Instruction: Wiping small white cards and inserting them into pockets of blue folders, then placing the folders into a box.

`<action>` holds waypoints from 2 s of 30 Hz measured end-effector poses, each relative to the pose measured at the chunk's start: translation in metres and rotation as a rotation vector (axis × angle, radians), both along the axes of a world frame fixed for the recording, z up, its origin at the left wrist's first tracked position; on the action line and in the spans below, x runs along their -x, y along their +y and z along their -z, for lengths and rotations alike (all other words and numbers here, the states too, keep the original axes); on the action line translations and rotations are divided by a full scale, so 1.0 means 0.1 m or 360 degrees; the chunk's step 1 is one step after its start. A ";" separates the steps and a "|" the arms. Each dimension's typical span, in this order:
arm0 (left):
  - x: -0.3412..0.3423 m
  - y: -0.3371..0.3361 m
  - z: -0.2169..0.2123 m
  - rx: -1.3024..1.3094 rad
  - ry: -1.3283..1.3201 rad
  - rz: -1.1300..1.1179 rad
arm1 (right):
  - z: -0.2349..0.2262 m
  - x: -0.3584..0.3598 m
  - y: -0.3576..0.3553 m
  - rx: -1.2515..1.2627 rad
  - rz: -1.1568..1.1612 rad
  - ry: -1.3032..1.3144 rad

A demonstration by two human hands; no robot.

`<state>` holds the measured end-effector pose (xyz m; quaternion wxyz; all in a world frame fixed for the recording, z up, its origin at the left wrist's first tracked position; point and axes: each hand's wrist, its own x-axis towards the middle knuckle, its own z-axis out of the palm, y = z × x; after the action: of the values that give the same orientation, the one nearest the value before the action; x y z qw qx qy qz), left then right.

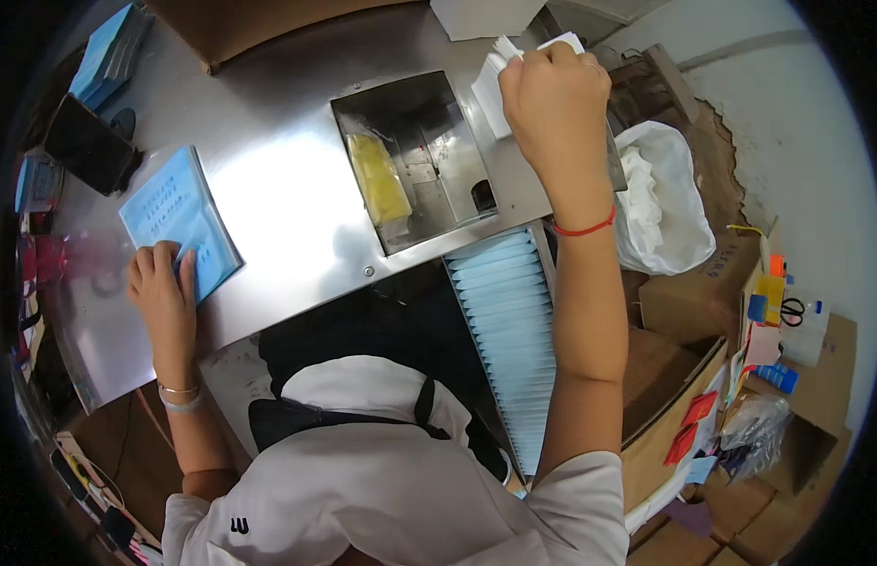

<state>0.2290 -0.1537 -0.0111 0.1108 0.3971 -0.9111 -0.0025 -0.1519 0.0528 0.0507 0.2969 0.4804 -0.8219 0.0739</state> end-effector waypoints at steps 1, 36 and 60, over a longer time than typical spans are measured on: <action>0.02 0.00 -0.04 -0.0033 -0.0017 0.0030 | -0.02 -0.07 0.03 0.0005 -0.0003 0.0001; 0.82 0.76 -0.10 -0.0508 0.0113 0.1030 | 0.15 -0.92 0.55 0.0426 0.0136 -0.0003; 0.87 1.00 0.00 -0.0517 0.0370 0.1091 | -0.05 -0.62 0.62 0.0317 -0.0137 -0.0079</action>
<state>0.1423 -0.0536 -0.0109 0.1416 0.0795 -0.9599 -0.2285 -0.0904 0.1144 0.0558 0.3194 0.4814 -0.7962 0.1797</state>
